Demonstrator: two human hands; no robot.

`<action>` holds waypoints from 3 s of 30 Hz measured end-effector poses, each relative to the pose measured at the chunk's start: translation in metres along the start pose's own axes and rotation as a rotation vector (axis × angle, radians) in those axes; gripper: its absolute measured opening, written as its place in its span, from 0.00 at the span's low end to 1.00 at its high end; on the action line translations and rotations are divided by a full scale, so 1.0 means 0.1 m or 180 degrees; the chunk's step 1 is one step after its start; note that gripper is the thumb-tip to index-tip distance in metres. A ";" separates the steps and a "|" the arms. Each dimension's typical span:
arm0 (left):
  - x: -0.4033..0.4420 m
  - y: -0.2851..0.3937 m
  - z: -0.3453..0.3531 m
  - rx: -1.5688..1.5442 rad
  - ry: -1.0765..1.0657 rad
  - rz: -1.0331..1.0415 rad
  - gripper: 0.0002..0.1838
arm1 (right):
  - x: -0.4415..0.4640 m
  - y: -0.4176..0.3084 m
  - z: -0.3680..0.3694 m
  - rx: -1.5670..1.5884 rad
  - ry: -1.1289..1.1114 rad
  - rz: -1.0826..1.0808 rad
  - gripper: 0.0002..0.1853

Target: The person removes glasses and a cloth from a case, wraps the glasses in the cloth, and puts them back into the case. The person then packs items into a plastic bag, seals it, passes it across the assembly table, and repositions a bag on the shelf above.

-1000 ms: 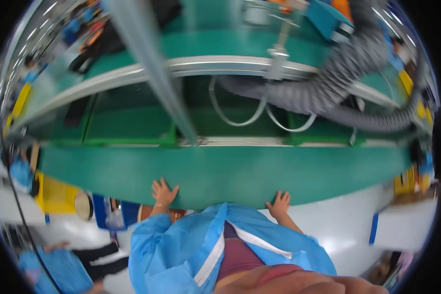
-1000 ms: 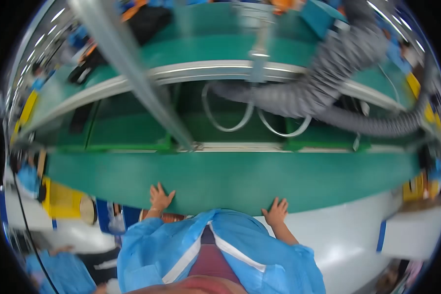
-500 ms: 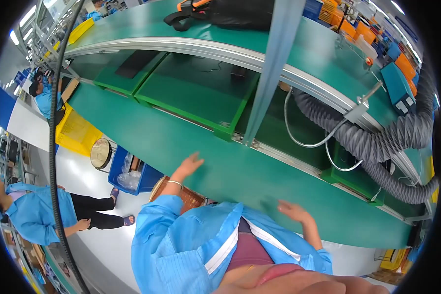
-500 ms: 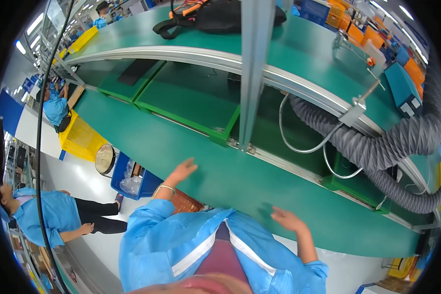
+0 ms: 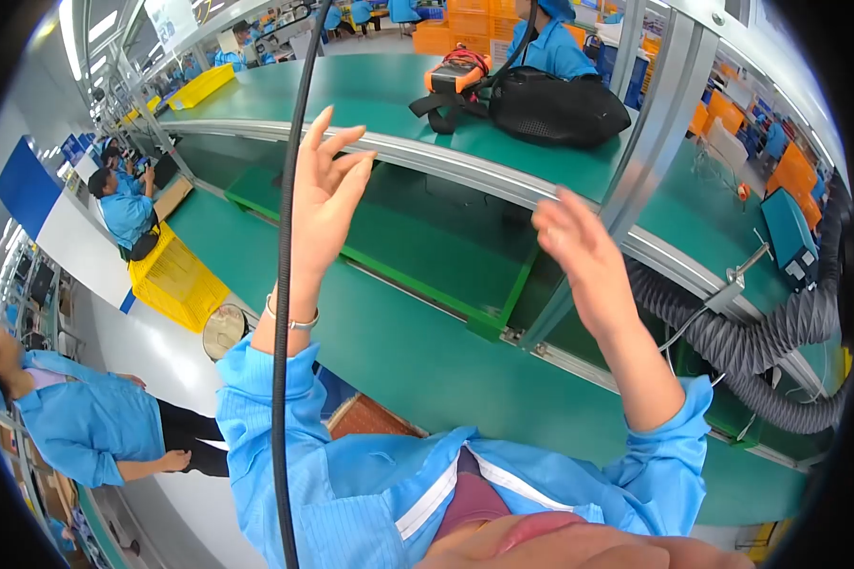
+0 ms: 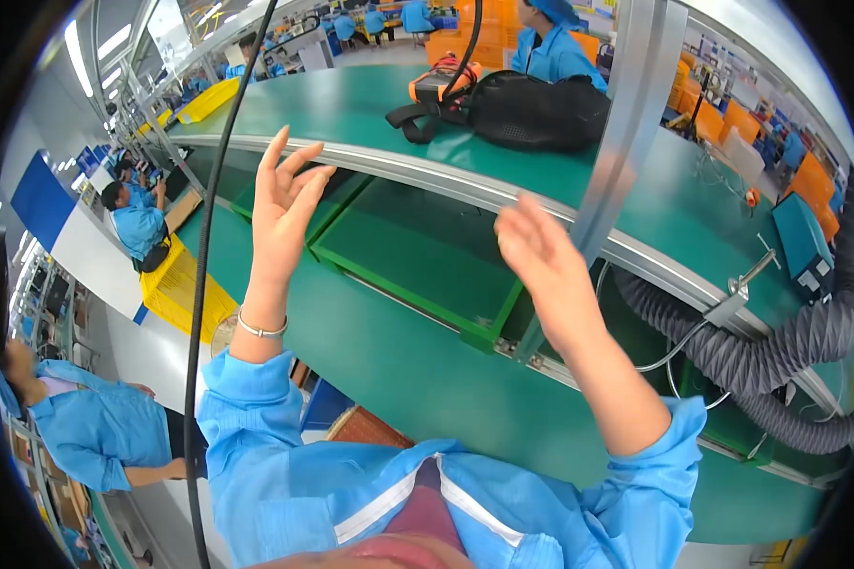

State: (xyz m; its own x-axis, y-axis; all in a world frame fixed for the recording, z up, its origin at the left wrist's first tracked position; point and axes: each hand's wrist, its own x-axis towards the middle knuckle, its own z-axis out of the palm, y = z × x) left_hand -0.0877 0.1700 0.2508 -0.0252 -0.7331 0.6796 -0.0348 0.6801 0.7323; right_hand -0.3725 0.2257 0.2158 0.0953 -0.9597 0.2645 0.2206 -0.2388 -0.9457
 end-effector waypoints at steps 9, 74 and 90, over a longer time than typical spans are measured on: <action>1.41 0.05 -0.14 0.0635 -0.0535 0.0842 0.19 | 1.09 0.05 -0.04 0.0158 0.1612 -0.0004 0.54; 2.82 -0.92 1.82 0.2432 -0.0769 0.1847 0.15 | 1.19 0.01 -0.05 -0.0101 0.1416 -0.0264 0.53; 2.83 0.02 1.03 0.2270 -0.0605 0.3636 0.15 | 2.24 -0.33 0.50 0.2741 0.0071 -0.1162 0.17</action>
State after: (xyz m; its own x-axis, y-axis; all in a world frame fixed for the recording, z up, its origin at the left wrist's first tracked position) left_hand -0.1974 -0.0367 0.4401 -0.5218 0.2037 0.8284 -0.4052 0.7953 -0.4509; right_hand -0.3100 0.0257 0.3161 -0.1384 -0.8517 0.5054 0.8772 -0.3423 -0.3366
